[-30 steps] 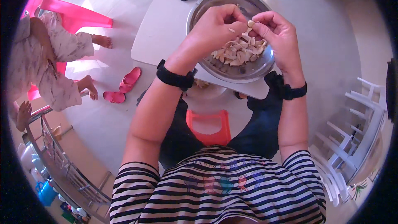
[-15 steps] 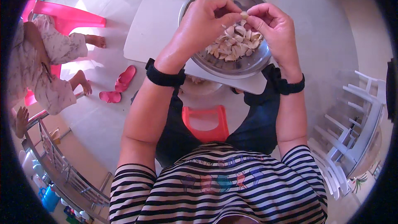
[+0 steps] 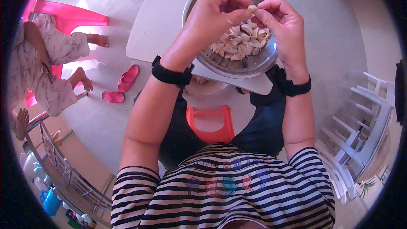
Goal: Peeling garlic cloves and placing them into a metal bowl on a table.
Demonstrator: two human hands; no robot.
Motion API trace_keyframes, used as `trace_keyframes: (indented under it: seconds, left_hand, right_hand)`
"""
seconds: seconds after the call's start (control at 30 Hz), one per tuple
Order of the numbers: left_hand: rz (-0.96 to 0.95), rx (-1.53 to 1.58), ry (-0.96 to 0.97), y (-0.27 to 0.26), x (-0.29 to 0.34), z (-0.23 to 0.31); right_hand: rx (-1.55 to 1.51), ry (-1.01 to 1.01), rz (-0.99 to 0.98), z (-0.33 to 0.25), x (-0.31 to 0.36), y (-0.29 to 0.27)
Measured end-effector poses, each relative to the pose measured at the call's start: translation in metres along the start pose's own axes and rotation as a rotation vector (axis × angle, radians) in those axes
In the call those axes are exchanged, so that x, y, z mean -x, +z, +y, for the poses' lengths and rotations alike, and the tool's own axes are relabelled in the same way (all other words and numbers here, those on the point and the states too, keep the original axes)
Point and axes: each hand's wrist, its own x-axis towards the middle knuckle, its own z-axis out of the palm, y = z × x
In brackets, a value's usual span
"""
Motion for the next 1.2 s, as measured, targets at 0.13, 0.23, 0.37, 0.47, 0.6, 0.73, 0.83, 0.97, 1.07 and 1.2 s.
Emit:
trace_keyframes:
  seconds: [0.13, 0.23, 0.37, 0.47, 0.6, 0.73, 0.83, 0.97, 1.07, 1.2]
  left_hand:
    - [0.042, 0.105, -0.021, 0.001, -0.002, -0.002]
    - [0.037, 0.094, 0.021, 0.002, -0.002, -0.005]
    - [0.064, 0.079, 0.011, 0.001, -0.002, -0.003]
    - [0.090, 0.148, -0.040, 0.002, 0.000, 0.003]
    - [0.086, 0.219, -0.041, 0.005, 0.000, 0.004]
    - [0.113, -0.099, 0.096, 0.003, 0.002, 0.004]
    - [0.119, -0.199, 0.120, 0.002, 0.004, 0.005]
    - [0.047, -0.094, 0.059, -0.001, 0.003, 0.007]
    - [-0.010, 0.023, 0.010, -0.005, 0.001, 0.006]
    - [-0.091, 0.208, -0.074, -0.008, 0.003, 0.006]
  right_hand:
    - [0.037, -0.006, -0.010, 0.001, 0.000, 0.001]
    - [0.114, -0.025, -0.003, 0.001, 0.000, 0.001]
    - [0.157, -0.098, 0.020, 0.004, 0.000, 0.003]
    - [0.233, -0.086, 0.000, 0.004, 0.001, 0.005]
    - [0.366, -0.159, 0.021, 0.001, 0.002, 0.007]
    - [0.461, -0.263, 0.048, 0.000, 0.001, 0.009]
    - [0.465, -0.301, 0.033, -0.002, 0.001, 0.010]
    - [0.445, -0.326, 0.007, -0.004, 0.001, 0.011]
    - [0.448, -0.356, -0.015, -0.003, 0.000, 0.010]
    - [0.303, -0.258, -0.061, -0.003, 0.003, 0.009]
